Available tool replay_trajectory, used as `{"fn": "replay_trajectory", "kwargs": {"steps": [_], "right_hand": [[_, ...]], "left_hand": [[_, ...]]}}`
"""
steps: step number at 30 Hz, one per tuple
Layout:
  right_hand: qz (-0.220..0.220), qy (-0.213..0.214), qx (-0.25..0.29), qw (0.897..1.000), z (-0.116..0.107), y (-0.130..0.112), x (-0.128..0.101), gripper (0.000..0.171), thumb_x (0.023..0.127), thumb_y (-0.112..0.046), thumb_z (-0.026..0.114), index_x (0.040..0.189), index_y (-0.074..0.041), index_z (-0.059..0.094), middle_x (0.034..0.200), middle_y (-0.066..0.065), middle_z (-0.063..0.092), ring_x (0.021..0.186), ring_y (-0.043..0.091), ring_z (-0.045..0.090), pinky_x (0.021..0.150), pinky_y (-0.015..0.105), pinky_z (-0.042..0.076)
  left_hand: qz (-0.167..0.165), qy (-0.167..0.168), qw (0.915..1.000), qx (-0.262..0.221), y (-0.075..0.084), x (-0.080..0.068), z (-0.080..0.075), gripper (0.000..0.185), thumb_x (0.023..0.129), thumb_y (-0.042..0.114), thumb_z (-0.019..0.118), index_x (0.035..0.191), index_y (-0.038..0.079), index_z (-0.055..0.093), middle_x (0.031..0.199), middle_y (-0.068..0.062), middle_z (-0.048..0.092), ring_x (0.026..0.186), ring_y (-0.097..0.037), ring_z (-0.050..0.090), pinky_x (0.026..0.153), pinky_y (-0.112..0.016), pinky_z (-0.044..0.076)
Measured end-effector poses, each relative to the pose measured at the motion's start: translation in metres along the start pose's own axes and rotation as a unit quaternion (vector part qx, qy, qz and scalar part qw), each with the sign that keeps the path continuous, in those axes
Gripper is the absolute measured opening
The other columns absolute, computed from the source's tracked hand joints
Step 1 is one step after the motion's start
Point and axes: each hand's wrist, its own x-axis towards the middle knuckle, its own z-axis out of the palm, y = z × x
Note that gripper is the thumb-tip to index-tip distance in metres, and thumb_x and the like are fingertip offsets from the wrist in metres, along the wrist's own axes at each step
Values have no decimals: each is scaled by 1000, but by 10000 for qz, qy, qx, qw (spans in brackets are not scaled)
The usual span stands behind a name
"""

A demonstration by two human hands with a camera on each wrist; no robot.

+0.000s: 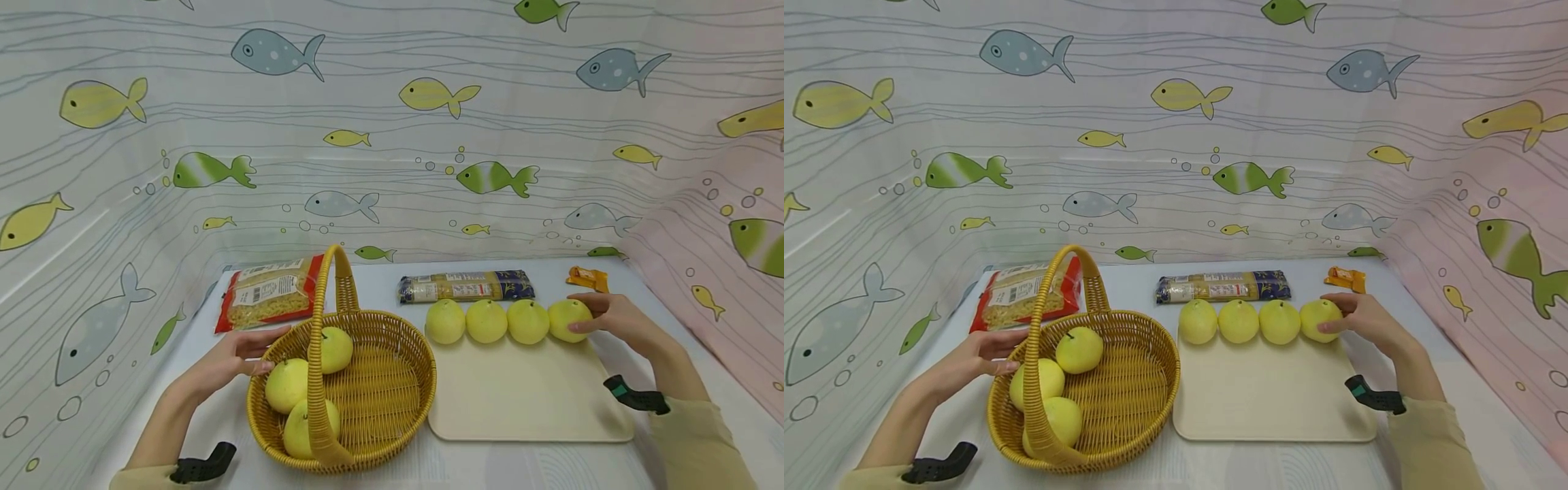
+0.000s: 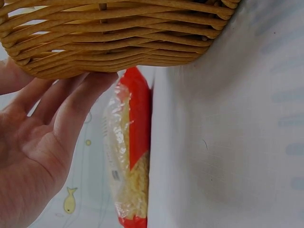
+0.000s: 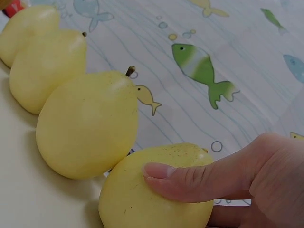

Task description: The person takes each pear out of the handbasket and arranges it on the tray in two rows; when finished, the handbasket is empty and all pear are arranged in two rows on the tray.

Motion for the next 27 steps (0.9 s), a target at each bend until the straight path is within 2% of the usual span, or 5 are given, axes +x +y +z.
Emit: {"fn": "replay_trajectory", "kwargs": {"steps": [6, 13, 18, 27], "right_hand": [[-63, -81, 10, 9999, -1, 2, -1, 85, 87, -36, 77, 151, 3, 38, 146, 30, 48, 131, 45, 47, 101, 65, 40], [-164, -133, 4, 9998, -1, 4, -2, 83, 87, -34, 76, 151, 2, 38, 145, 30, 48, 131, 45, 47, 102, 64, 41], [-241, -170, 68, 9995, -2, 8, 0, 83, 88, -32, 76, 153, 1, 36, 146, 29, 48, 131, 45, 48, 102, 65, 40], [-225, -180, 326, 9991, -8, 11, -4, 83, 88, -32, 76, 153, -1, 36, 151, 28, 43, 138, 49, 39, 106, 70, 31]], "left_hand": [[-19, -9, 10000, -65, 0, 1, 0, 70, 87, 15, 72, 150, 3, 44, 152, -23, 44, 134, -46, 47, 90, -34, 51], [-45, -9, 10000, -8, -1, 1, 0, 70, 88, 16, 72, 150, 4, 44, 153, -22, 42, 137, -47, 44, 93, -38, 49], [-27, -25, 10000, -85, -1, 0, 1, 70, 87, 16, 72, 151, 4, 44, 154, -22, 41, 138, -47, 42, 90, -33, 50], [-57, 6, 10000, -17, -1, 1, 1, 70, 88, 17, 72, 151, 5, 44, 153, -22, 42, 137, -47, 43, 92, -39, 50]]}}
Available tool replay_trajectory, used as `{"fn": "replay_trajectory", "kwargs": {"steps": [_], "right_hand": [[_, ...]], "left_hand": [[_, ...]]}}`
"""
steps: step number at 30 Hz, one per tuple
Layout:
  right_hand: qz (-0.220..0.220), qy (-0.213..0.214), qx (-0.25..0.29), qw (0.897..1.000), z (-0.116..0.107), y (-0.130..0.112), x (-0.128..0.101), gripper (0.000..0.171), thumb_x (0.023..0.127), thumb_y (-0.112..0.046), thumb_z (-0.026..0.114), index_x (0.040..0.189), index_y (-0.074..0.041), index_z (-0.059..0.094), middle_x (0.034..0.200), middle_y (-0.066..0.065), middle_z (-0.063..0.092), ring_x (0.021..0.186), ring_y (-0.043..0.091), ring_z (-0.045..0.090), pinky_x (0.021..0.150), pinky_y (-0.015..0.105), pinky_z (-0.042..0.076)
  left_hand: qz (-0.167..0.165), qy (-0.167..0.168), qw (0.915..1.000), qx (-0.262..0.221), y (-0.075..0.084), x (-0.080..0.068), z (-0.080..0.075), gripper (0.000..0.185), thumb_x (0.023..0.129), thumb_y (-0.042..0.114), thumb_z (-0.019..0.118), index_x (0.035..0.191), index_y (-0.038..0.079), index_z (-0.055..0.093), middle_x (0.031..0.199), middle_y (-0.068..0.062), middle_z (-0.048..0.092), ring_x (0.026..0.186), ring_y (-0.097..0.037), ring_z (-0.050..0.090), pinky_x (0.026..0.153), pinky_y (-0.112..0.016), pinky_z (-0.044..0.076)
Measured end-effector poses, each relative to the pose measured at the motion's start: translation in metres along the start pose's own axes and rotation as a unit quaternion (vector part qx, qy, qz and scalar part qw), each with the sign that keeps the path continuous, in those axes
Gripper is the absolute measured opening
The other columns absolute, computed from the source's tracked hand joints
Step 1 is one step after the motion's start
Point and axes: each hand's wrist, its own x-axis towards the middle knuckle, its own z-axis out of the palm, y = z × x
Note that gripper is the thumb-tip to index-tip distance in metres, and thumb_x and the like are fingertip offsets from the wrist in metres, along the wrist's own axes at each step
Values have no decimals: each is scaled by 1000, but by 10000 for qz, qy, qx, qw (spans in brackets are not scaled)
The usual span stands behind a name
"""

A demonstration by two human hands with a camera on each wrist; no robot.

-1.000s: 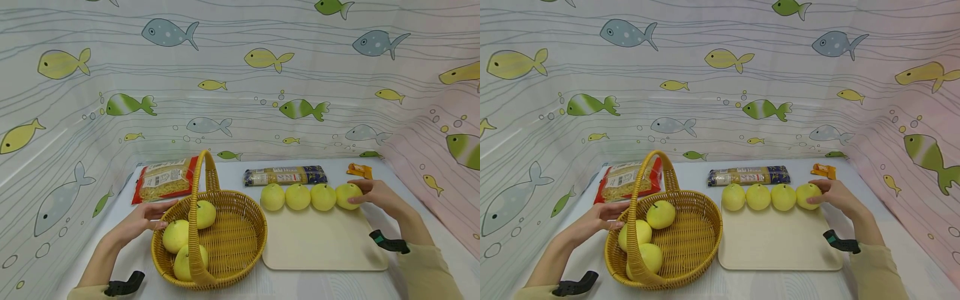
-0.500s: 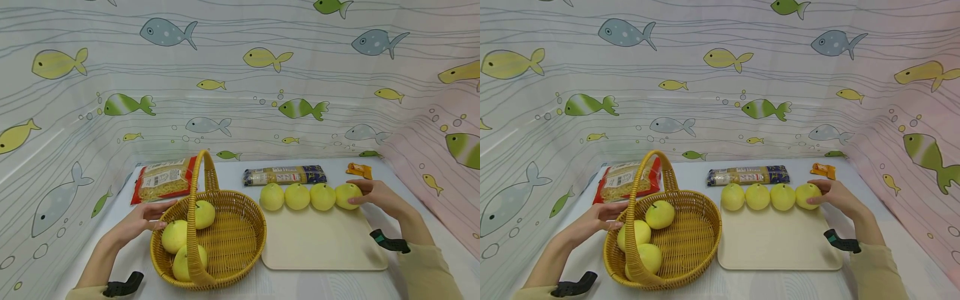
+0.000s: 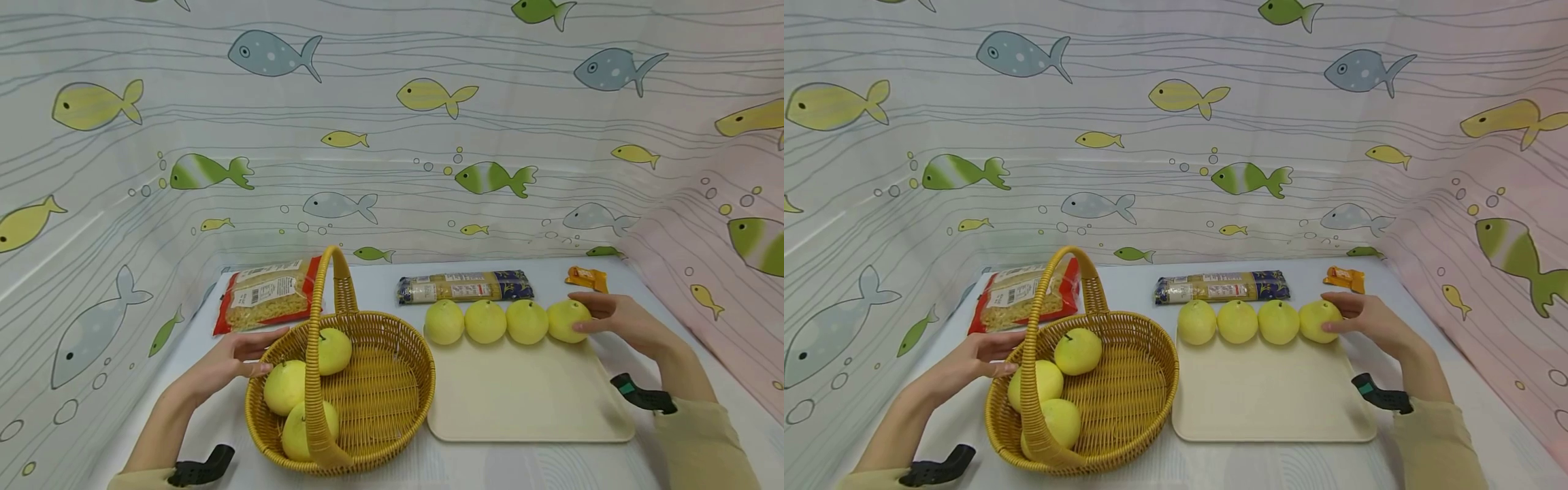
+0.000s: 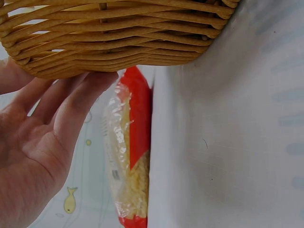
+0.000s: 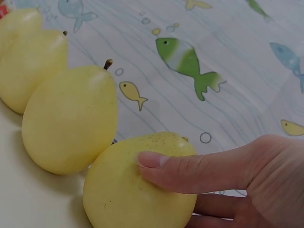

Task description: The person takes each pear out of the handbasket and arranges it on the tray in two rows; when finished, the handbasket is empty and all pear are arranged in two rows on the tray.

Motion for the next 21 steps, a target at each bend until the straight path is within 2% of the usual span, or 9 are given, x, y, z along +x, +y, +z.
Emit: {"fn": "replay_trajectory", "kwargs": {"steps": [5, 8, 10, 12, 15, 19, 21], "right_hand": [[13, 33, 37, 10000, -1, -1, 0, 81, 89, -33, 75, 153, 0, 37, 151, 28, 44, 138, 49, 37, 107, 69, 30], [20, 32, 31, 10000, -2, -1, 0, 80, 89, -33, 75, 152, 1, 38, 150, 27, 45, 137, 45, 41, 106, 69, 31], [33, 52, 4, 10000, -1, -2, -1, 80, 89, -33, 75, 151, 0, 39, 149, 27, 46, 133, 35, 48, 106, 68, 33], [12, 81, -34, 10000, -2, -2, -1, 79, 88, -33, 75, 151, 0, 41, 148, 25, 48, 126, 19, 53, 106, 66, 35], [-28, 134, -137, 9998, -2, -4, -2, 77, 88, -34, 76, 150, -1, 43, 147, 24, 50, 115, -2, 53, 105, 63, 38], [-91, 208, -212, 9995, -4, -7, -4, 74, 89, -35, 75, 148, -1, 45, 147, 23, 51, 107, -15, 49, 104, 60, 41], [-89, 262, -234, 9993, -6, -8, -4, 72, 90, -36, 74, 148, -3, 47, 147, 22, 51, 105, -18, 47, 103, 52, 45]], "left_hand": [[-13, 10, 10000, 57, 1, 0, 0, 69, 88, 18, 71, 150, 4, 44, 152, -22, 43, 136, -47, 45, 95, -44, 49], [-12, 14, 10000, 44, 0, -1, 0, 69, 89, 18, 71, 151, 4, 44, 152, -23, 43, 136, -47, 45, 94, -42, 50], [-4, 11, 10000, 6, 0, -1, 0, 68, 89, 17, 71, 151, 5, 44, 152, -23, 42, 135, -47, 46, 91, -39, 51], [-1, 1, 10000, -50, 0, -1, 0, 69, 89, 16, 71, 151, 5, 44, 152, -24, 42, 135, -47, 46, 89, -36, 51], [-9, -9, 9999, -113, 0, -1, 0, 69, 88, 16, 71, 151, 5, 44, 153, -23, 42, 135, -47, 46, 88, -34, 52], [-22, -4, 9999, -107, 0, -1, 0, 70, 88, 16, 72, 151, 5, 44, 152, -22, 43, 135, -46, 46, 89, -35, 51], [-31, 7, 10000, -85, 0, 0, 0, 70, 87, 16, 72, 151, 4, 44, 152, -22, 44, 135, -45, 47, 91, -37, 50]]}}
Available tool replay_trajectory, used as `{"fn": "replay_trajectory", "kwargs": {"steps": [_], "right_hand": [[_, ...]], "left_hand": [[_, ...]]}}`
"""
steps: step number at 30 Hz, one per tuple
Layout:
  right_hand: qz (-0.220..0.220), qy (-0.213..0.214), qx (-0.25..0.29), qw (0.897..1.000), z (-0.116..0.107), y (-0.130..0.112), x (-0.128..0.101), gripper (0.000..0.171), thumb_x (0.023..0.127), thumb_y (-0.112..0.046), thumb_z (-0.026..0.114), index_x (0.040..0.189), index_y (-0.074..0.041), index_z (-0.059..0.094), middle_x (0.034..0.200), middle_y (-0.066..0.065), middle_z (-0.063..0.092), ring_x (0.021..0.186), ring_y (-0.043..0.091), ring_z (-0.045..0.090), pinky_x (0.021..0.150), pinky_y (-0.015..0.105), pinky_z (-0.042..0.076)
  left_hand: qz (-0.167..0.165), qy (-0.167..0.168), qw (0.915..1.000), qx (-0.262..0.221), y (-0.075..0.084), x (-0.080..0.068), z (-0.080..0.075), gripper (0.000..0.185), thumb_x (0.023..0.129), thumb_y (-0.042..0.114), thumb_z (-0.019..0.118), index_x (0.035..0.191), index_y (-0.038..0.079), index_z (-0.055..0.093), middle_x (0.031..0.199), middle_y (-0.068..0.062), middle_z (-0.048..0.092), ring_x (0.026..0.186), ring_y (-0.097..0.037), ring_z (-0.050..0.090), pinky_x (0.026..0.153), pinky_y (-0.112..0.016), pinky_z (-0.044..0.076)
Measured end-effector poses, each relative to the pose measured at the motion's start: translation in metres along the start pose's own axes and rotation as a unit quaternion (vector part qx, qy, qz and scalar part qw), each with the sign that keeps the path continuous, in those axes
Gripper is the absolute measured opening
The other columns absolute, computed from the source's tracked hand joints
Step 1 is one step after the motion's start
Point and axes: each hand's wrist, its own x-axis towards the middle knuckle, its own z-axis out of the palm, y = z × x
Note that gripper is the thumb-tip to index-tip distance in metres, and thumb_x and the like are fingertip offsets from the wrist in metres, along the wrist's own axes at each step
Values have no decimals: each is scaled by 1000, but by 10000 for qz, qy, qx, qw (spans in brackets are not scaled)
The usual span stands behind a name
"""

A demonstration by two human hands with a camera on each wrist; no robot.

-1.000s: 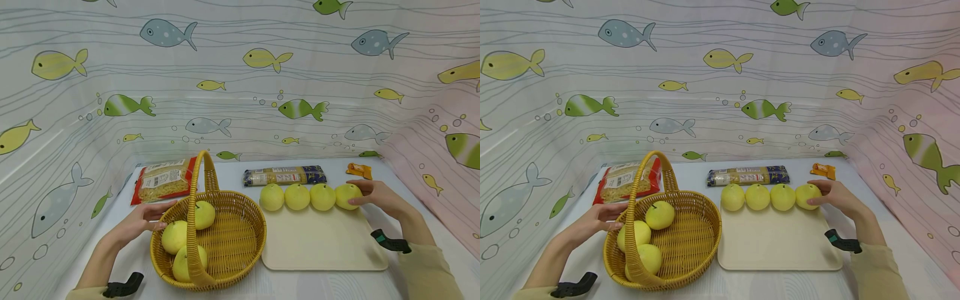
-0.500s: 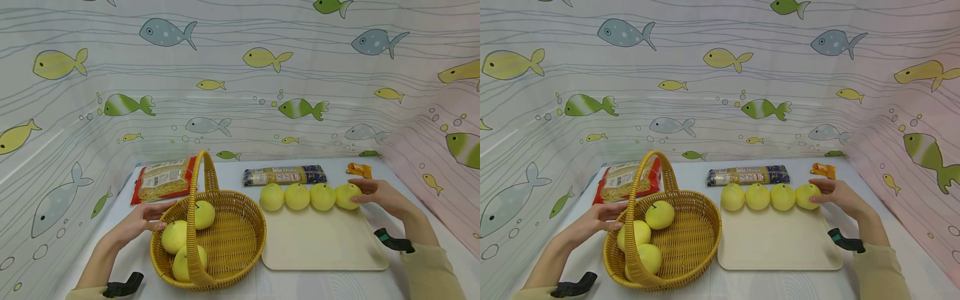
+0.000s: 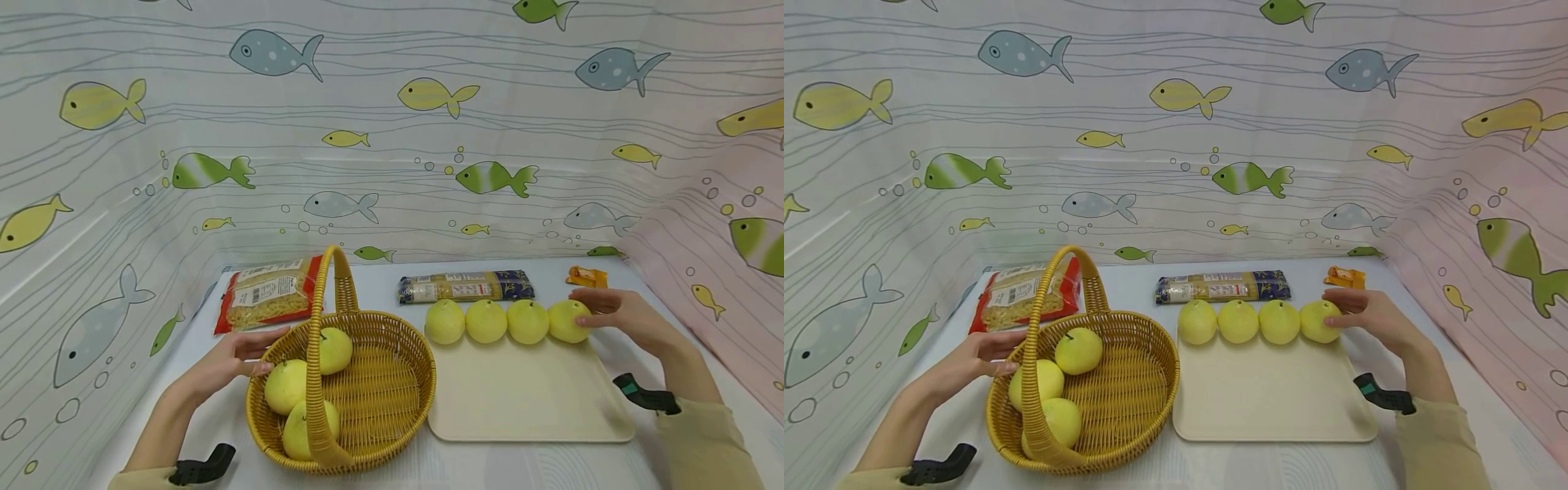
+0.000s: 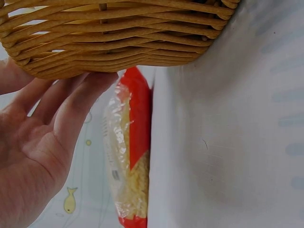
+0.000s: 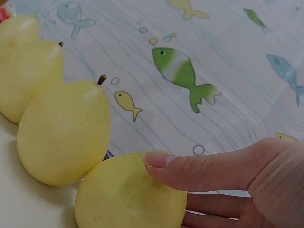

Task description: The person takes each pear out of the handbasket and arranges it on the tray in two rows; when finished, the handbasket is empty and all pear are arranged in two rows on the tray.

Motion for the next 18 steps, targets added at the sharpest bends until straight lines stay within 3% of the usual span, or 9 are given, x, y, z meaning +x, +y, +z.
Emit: {"fn": "replay_trajectory", "kwargs": {"steps": [2, 5, 7, 9, 14, 18], "right_hand": [[-19, 42, 4, 10000, -2, -2, -1, 70, 91, -36, 73, 147, -4, 47, 148, 22, 50, 109, -15, 49, 101, 38, 48], [-46, 63, 11, 10000, -3, -5, -1, 68, 92, -36, 72, 148, -6, 47, 149, 23, 48, 124, 9, 56, 91, 17, 47], [-91, 87, 30, 9999, -4, -9, -2, 67, 92, -36, 71, 148, -6, 47, 150, 22, 47, 132, 24, 52, 87, 10, 44], [-156, 125, 102, 9997, -5, -13, -3, 67, 92, -35, 72, 148, -7, 47, 150, 20, 47, 135, 22, 51, 88, 8, 44], [-259, 304, 314, 9987, -4, -30, -7, 69, 89, -33, 75, 149, -13, 47, 154, 12, 46, 122, -12, 49, 92, 6, 41], [-458, 506, 205, 9975, -2, -44, -10, 72, 90, -32, 75, 151, -12, 44, 151, 11, 49, 130, 0, 51, 91, 6, 42]], "left_hand": [[-9, 10, 10000, 28, 0, 0, 0, 71, 87, 16, 72, 150, 4, 44, 152, -22, 44, 135, -45, 47, 91, -38, 50], [-14, 24, 10000, 48, 1, 0, 0, 71, 87, 16, 72, 150, 4, 44, 152, -22, 44, 135, -46, 46, 92, -39, 49], [-7, 23, 10000, 56, 1, 0, 0, 71, 87, 16, 72, 150, 3, 44, 152, -23, 44, 135, -46, 46, 92, -39, 50], [5, 21, 10000, 64, 0, 0, 0, 71, 87, 16, 72, 150, 3, 44, 152, -23, 44, 135, -46, 46, 92, -38, 50], [33, 28, 9999, 93, 0, 0, 0, 70, 87, 16, 72, 150, 3, 44, 152, -23, 44, 135, -46, 47, 91, -36, 50], [61, 22, 9999, 125, 0, 0, 0, 70, 87, 17, 72, 150, 2, 44, 151, -23, 44, 135, -46, 46, 92, -34, 49]]}}
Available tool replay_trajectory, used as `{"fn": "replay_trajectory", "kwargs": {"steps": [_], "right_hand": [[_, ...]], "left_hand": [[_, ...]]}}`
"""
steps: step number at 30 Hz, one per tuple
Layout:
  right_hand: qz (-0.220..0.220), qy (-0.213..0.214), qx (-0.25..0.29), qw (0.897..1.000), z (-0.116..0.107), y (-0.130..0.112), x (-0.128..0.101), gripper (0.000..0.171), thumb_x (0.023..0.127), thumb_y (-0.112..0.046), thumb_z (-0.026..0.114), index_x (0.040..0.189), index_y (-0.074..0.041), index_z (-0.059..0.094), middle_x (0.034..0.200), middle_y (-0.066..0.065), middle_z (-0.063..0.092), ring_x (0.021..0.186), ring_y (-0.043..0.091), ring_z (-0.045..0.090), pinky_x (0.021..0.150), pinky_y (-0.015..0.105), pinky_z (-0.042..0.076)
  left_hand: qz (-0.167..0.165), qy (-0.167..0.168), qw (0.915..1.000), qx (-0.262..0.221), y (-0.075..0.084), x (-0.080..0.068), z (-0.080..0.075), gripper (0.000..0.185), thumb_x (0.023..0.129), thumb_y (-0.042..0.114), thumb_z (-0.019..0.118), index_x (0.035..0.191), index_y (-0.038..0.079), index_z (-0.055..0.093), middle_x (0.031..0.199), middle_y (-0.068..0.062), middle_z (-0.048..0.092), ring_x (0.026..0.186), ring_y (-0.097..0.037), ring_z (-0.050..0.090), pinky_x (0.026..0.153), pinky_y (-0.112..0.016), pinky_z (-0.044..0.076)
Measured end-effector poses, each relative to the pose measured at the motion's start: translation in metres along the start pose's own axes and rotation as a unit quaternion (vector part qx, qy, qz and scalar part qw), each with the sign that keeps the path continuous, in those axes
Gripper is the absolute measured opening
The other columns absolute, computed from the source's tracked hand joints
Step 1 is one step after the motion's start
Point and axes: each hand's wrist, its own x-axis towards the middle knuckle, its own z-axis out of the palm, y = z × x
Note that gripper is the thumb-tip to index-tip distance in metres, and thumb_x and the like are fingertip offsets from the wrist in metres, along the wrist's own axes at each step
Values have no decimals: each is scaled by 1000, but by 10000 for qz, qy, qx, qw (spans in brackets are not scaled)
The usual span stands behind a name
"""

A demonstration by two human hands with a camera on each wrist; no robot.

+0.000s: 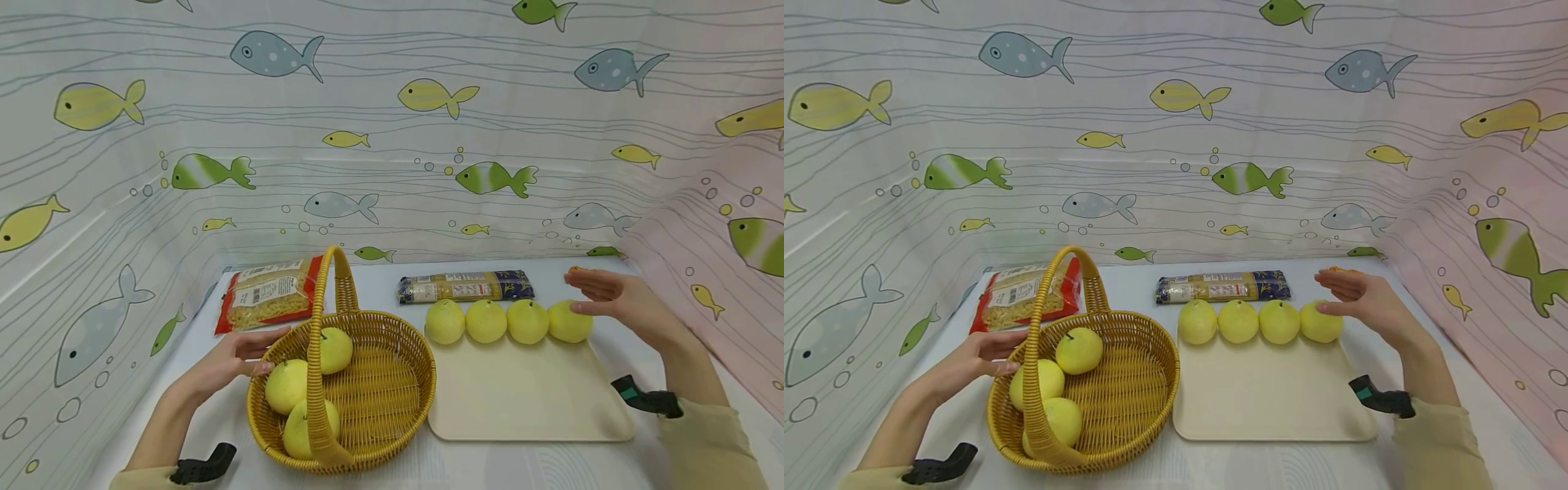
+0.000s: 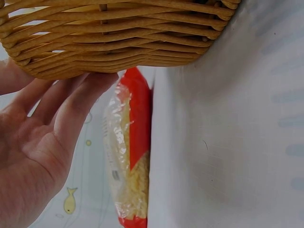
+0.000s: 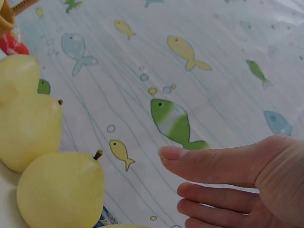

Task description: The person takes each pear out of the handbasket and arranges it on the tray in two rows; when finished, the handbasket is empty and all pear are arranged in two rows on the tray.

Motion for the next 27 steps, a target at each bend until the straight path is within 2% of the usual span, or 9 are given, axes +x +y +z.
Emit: {"fn": "replay_trajectory", "kwargs": {"steps": [3, 7, 12, 18, 27], "right_hand": [[-185, 221, 26, 9996, 3, -10, -1, 70, 90, -30, 76, 149, -11, 46, 144, 4, 57, 129, 1, 53, 91, 7, 43], [-289, 376, 276, 9985, 9, -23, -3, 67, 88, -26, 78, 147, -13, 49, 142, -2, 59, 120, -12, 53, 91, 7, 44], [-430, 395, 406, 9975, 19, -42, -6, 66, 87, -24, 79, 146, -14, 51, 145, 8, 56, 118, -14, 53, 91, 8, 44], [-641, 444, 645, 9949, 30, -56, -7, 66, 86, -21, 80, 146, -15, 51, 143, 3, 58, 121, -12, 52, 94, 10, 45], [-978, 301, 505, 9935, 44, -71, -8, 66, 86, -23, 80, 145, -11, 52, 143, 9, 58, 127, -2, 54, 96, 10, 43]], "left_hand": [[4, -5, 10000, 13, 0, 0, 0, 70, 88, 18, 72, 150, 2, 44, 151, -23, 44, 136, -46, 45, 93, -36, 49], [-15, 2, 10000, 36, 1, 0, 0, 69, 88, 18, 72, 150, 3, 44, 151, -22, 45, 135, -46, 46, 94, -40, 49], [-20, -5, 10000, 60, 0, 0, 0, 69, 88, 18, 72, 150, 4, 44, 151, -23, 45, 135, -45, 47, 93, -40, 50], [24, -18, 10000, 40, 1, -1, 0, 69, 89, 18, 72, 150, 4, 44, 152, -21, 43, 136, -46, 45, 94, -37, 49], [2, -22, 10000, 5, 1, 0, 0, 70, 88, 18, 72, 150, 5, 44, 153, -22, 43, 137, -46, 44, 92, -38, 49]]}}
